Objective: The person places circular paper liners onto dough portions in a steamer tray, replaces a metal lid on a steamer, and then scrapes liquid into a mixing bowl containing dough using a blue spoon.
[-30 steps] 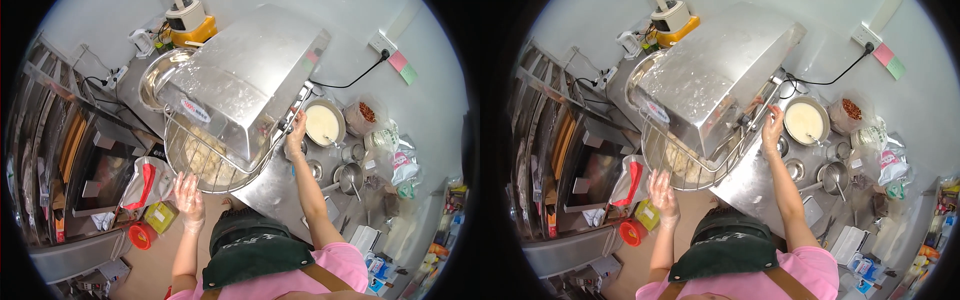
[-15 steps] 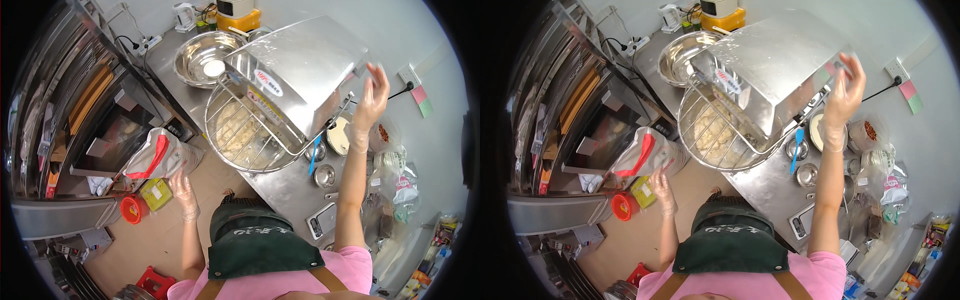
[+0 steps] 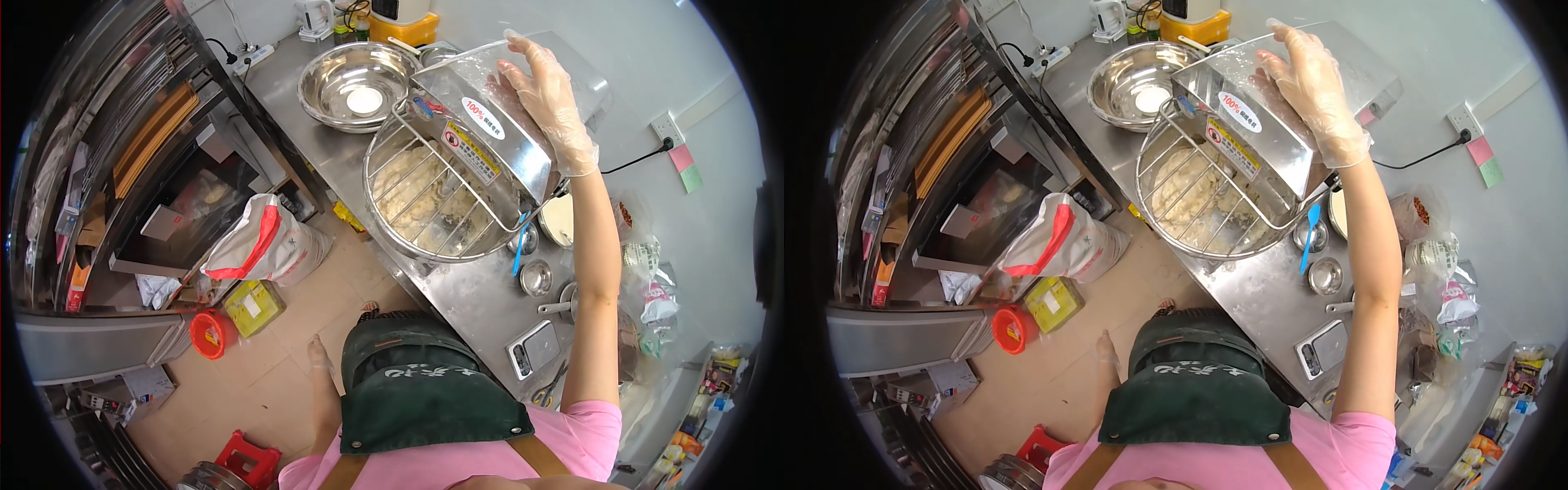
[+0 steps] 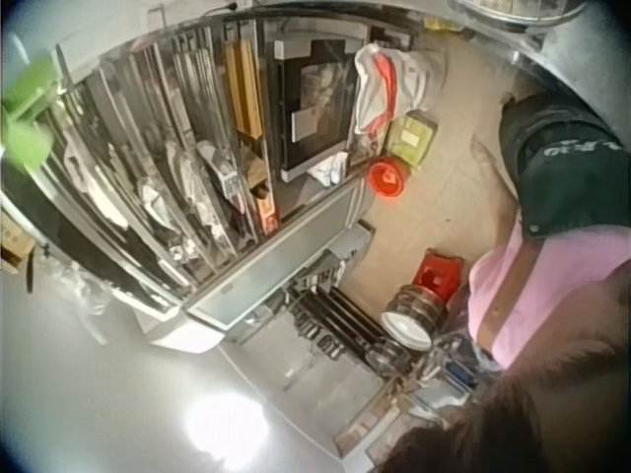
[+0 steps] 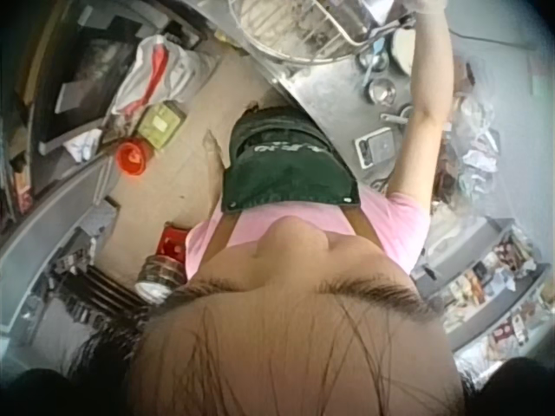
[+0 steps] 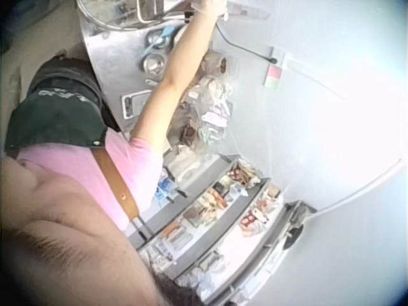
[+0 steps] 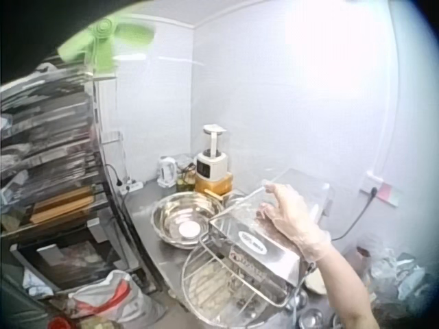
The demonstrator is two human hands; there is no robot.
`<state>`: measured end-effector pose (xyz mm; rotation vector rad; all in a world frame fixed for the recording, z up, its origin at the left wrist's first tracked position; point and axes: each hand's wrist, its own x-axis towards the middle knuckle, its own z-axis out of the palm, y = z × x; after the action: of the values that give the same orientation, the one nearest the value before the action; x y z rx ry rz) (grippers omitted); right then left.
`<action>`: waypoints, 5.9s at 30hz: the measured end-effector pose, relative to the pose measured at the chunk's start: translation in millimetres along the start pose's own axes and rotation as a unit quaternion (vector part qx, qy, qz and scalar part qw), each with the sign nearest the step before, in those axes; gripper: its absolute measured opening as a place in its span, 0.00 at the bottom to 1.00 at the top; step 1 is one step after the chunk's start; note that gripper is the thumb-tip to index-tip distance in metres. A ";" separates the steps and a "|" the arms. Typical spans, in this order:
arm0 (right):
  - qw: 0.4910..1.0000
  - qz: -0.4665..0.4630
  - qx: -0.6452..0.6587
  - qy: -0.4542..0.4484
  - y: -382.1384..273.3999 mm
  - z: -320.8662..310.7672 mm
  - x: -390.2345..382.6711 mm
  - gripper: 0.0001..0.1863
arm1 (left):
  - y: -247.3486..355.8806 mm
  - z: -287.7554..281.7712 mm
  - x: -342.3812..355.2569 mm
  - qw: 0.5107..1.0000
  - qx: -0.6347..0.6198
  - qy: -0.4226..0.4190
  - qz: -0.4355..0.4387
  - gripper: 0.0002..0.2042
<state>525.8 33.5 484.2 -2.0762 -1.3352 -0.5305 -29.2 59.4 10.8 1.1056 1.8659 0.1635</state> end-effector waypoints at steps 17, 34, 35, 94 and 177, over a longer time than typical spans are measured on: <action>0.989 0.091 0.112 -0.023 -12.2 -7.4 -1.8 0.15 | 2.8 21.4 27.2 0.997 0.004 -0.072 0.030 0.29; 0.987 0.089 0.132 -0.013 -7.7 -3.9 -1.8 0.13 | -25.4 5.0 27.1 0.992 0.112 -0.057 -0.004 0.29; 0.987 0.089 0.132 -0.013 -7.9 -4.1 -2.0 0.13 | -25.4 5.4 27.1 0.992 0.114 -0.058 -0.001 0.29; 0.984 0.106 0.143 -0.008 -6.4 -3.3 -2.8 0.13 | -35.7 12.7 37.6 0.983 0.161 -0.067 0.062 0.31; 0.981 0.110 0.157 -0.004 -5.7 -3.1 -3.9 0.14 | -29.6 13.0 34.6 0.977 0.184 -0.080 0.067 0.29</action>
<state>519.0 30.5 485.7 -1.9301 -1.0951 -0.2003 -43.3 63.6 -34.1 1.4523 1.7171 -0.1997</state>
